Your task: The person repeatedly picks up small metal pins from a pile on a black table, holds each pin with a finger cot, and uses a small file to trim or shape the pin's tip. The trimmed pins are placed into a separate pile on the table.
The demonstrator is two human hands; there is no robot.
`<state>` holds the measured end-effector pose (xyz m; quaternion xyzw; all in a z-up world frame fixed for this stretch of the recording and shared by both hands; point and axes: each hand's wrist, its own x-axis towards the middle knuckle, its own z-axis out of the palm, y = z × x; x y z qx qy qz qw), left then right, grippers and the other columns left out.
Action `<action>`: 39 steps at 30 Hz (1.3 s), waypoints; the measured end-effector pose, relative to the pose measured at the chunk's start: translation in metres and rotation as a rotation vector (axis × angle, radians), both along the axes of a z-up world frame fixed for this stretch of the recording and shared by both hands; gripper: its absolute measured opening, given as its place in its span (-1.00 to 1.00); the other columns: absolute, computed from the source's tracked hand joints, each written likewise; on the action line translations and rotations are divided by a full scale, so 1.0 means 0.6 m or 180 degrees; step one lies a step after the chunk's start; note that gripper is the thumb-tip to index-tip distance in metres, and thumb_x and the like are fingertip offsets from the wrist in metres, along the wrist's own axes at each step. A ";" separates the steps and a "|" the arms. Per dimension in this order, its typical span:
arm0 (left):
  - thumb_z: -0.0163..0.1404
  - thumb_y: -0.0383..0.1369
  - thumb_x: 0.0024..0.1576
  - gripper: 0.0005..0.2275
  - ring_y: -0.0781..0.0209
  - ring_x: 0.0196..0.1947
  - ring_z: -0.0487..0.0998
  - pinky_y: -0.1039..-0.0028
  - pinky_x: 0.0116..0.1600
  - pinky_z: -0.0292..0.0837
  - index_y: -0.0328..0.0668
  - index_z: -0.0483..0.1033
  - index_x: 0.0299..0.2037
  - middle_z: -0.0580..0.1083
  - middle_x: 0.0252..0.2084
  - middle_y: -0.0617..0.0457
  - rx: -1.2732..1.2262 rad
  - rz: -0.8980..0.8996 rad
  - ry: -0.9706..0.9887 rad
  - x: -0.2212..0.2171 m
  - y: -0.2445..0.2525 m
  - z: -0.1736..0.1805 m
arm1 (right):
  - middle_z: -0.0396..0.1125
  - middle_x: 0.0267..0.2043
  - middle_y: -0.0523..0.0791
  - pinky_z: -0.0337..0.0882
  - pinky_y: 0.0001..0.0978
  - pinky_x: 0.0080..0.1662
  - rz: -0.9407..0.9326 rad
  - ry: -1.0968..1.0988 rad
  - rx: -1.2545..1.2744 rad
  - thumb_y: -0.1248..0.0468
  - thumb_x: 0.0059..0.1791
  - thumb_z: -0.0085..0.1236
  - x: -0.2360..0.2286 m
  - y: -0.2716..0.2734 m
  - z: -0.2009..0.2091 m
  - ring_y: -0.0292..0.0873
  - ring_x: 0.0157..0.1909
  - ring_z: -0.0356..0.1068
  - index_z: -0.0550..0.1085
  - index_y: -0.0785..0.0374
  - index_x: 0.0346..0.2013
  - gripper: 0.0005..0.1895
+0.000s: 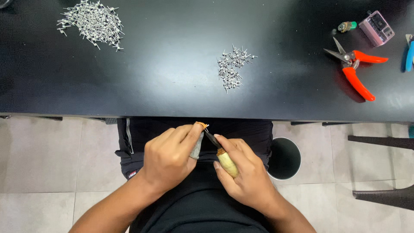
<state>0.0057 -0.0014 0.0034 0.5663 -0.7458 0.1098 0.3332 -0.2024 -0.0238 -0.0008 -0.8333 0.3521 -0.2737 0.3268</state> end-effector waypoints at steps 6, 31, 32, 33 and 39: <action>0.05 -0.45 0.16 -0.82 0.37 -0.30 0.65 0.56 -0.15 0.46 -0.06 0.61 -0.06 0.65 -0.25 0.16 0.1804 -0.0463 0.2362 0.012 -0.001 0.015 | 0.39 0.01 0.05 0.44 -0.34 0.12 0.0127 -0.0079 -0.0304 0.39 0.01 0.14 0.000 -0.008 -0.010 -0.05 0.01 0.45 0.31 0.32 0.30 -0.46; 0.08 -0.55 0.04 -0.69 0.36 0.12 0.63 0.63 0.22 0.43 -0.13 0.67 -0.01 0.67 0.02 0.11 0.2335 -0.0111 0.3240 0.016 -0.004 -0.002 | 0.40 0.17 0.00 0.33 -0.34 0.21 -0.0027 0.0110 0.0615 0.27 -0.01 0.17 -0.007 0.002 0.000 -0.08 0.16 0.45 0.35 0.28 0.29 -0.43; 0.06 -0.57 0.04 -0.69 0.34 0.12 0.63 0.61 0.23 0.43 -0.15 0.67 -0.02 0.66 0.03 0.09 0.2285 -0.0166 0.3210 0.016 -0.003 -0.003 | 0.41 0.19 -0.01 0.33 -0.33 0.22 -0.0035 0.0100 0.0715 0.28 -0.02 0.17 -0.007 0.003 0.001 -0.09 0.18 0.45 0.36 0.28 0.29 -0.43; 0.05 -0.59 0.03 -0.68 0.31 0.13 0.63 0.60 0.24 0.44 -0.16 0.67 -0.02 0.66 0.04 0.07 0.2234 -0.0221 0.3180 0.015 -0.003 -0.004 | 0.41 0.20 -0.01 0.33 -0.33 0.23 -0.0043 0.0091 0.0814 0.28 -0.02 0.18 -0.008 0.004 0.001 -0.09 0.19 0.44 0.36 0.28 0.28 -0.44; -0.01 -0.62 0.03 -0.67 0.36 0.02 0.66 0.60 0.13 0.46 -0.18 0.66 -0.04 0.68 -0.05 0.10 0.2192 -0.0491 0.3048 0.011 -0.001 -0.006 | 0.42 0.13 -0.03 0.35 -0.34 0.18 -0.0041 -0.0020 0.0720 0.29 -0.02 0.17 -0.004 0.002 0.002 -0.11 0.12 0.45 0.36 0.28 0.28 -0.44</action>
